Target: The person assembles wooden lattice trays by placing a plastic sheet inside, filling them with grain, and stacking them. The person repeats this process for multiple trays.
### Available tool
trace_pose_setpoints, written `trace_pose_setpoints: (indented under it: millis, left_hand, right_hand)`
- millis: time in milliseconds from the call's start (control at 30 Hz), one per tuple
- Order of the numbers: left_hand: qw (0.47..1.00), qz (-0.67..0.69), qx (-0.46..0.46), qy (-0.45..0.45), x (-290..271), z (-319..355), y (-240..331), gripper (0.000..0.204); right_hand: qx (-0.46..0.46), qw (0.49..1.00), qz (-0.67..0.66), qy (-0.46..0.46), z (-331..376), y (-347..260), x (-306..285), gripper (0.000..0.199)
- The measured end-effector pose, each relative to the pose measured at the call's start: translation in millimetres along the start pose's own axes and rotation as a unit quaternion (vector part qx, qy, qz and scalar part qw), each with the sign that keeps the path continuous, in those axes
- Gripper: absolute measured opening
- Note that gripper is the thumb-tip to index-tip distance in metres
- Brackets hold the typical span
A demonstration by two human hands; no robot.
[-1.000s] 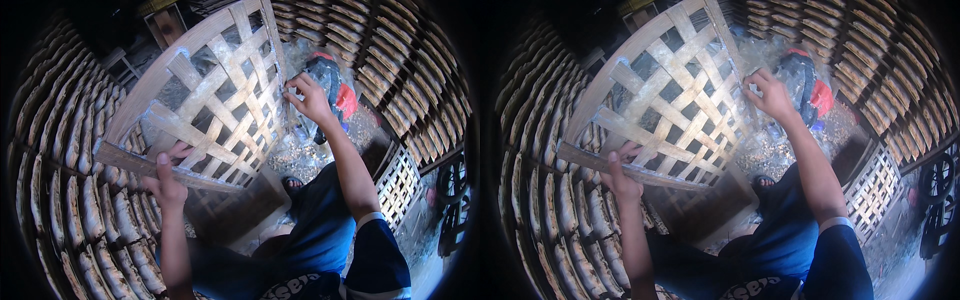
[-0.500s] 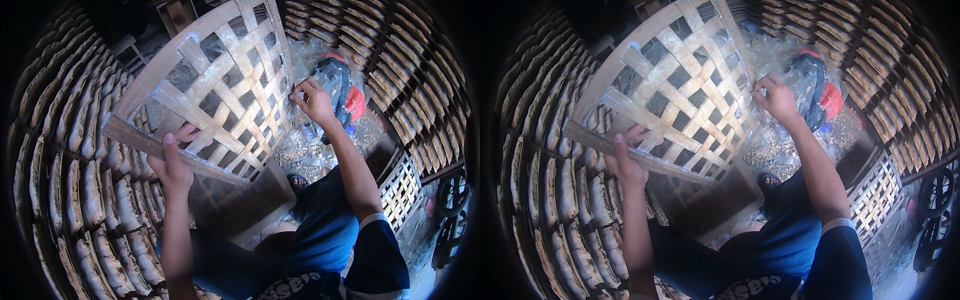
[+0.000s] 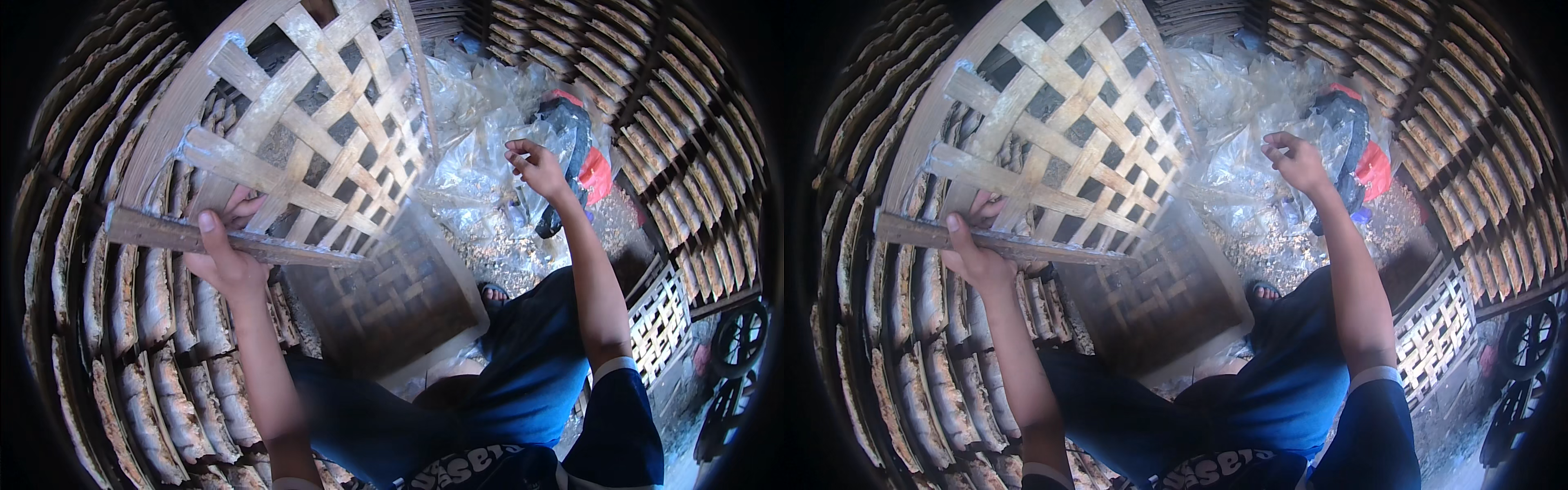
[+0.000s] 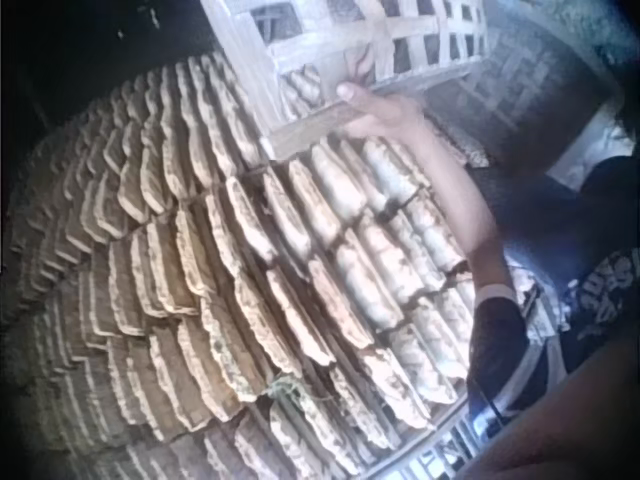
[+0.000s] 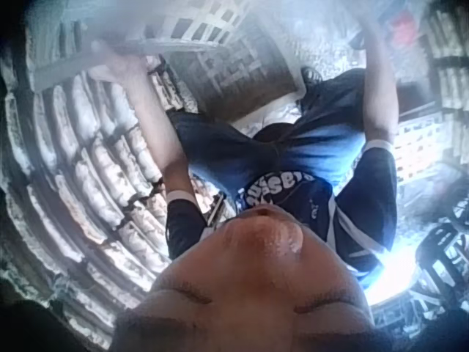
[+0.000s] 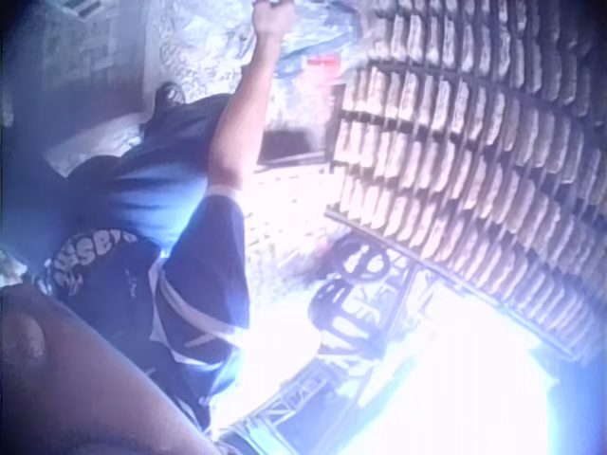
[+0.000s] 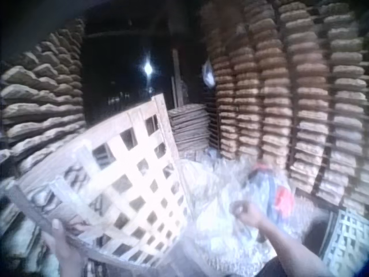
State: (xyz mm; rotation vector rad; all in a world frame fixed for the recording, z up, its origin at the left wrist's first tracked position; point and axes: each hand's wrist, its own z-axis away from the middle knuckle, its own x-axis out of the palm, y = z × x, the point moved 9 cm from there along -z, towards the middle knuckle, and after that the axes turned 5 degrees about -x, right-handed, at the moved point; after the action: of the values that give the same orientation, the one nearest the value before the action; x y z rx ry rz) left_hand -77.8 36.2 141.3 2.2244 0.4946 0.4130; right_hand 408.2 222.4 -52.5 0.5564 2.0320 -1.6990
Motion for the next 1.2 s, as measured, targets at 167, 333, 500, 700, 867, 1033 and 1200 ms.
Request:
trace_pose_setpoints:
  millis: [167,333,500,700,867,1033,1200]
  left_hand:
    - [0.990,-0.060,0.128,-0.010,3,24,22,0.071]
    - [0.949,-0.163,0.230,-0.141,2,57,34,0.053]
    - [0.873,-0.208,0.296,-0.326,41,89,56,0.051]
    - [0.845,-0.253,0.350,-0.316,24,104,34,0.046]
    - [0.794,-0.410,0.306,-0.329,-10,84,-3,0.051]
    - [0.802,-0.415,0.223,-0.368,-26,103,-46,0.046]
    - [0.783,-0.437,0.138,-0.421,-34,136,-69,0.042]
  right_hand:
    - [0.117,0.979,-0.154,-0.063,7,10,33,0.052]
    - [0.143,0.855,-0.471,-0.166,13,-63,82,0.094]
    - [0.086,0.729,-0.621,-0.275,20,-114,118,0.100]
    - [0.101,0.791,-0.527,-0.294,15,-61,124,0.052]
    - [0.155,0.828,-0.362,-0.399,51,-36,154,0.067]
    - [0.175,0.831,-0.342,-0.402,50,-33,167,0.054]
    - [0.165,0.849,-0.304,-0.399,47,-25,178,0.048]
